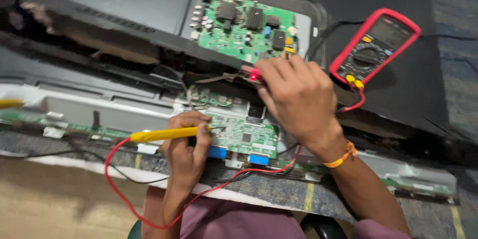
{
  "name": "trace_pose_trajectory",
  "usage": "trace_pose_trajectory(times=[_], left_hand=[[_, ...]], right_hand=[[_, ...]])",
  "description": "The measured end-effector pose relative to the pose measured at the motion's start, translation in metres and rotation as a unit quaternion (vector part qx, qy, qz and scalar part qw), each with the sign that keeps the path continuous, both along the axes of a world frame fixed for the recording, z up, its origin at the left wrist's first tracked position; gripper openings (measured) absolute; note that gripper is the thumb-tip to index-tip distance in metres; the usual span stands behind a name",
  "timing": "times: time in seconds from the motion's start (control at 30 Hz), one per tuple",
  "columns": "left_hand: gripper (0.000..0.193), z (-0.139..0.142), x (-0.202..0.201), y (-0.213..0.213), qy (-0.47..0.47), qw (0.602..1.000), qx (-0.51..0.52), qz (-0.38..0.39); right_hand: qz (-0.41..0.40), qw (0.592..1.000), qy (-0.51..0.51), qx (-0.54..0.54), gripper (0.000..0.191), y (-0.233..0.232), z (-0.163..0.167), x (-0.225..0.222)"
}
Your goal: The person sits at a repair bench with an opened television and uses a yellow multimeter probe to test points on a small green circuit board inside the TV chassis. They hold a lit handheld magnifier over the board to view components, touch the probe to various board locations, adjust a connector, and check readings on the connected multimeter.
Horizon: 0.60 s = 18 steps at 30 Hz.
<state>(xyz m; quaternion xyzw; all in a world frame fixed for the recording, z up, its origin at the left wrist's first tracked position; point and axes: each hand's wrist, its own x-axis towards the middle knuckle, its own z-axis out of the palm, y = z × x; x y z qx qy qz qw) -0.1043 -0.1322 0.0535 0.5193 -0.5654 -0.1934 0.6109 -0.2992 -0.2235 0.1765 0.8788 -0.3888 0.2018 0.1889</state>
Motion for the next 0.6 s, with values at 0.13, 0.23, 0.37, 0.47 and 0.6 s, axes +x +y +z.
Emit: trace_pose_trajectory(times=[0.13, 0.23, 0.37, 0.47, 0.6], left_hand=[[0.008, -0.003, -0.001, 0.000, -0.001, 1.000, 0.012, 0.000], [0.009, -0.006, -0.001, 0.000, 0.004, 1.000, 0.014, 0.003], [0.011, -0.007, -0.002, -0.002, 0.012, 1.000, 0.016, 0.000], [0.011, -0.006, -0.002, -0.003, 0.010, 1.000, 0.007, 0.001], [0.011, -0.005, -0.002, -0.004, 0.005, 1.000, 0.008, 0.006]], right_hand=[[-0.001, 1.000, 0.005, 0.020, 0.041, 0.001, 0.001, -0.002], [0.003, 0.999, 0.000, 0.043, 0.047, 0.002, 0.004, -0.003], [0.001, 0.999, -0.020, 0.049, 0.044, 0.003, 0.005, 0.000], [-0.010, 0.998, -0.027, 0.057, 0.042, 0.003, 0.005, 0.005], [-0.011, 0.998, -0.043, 0.034, 0.038, 0.000, 0.002, 0.009]])
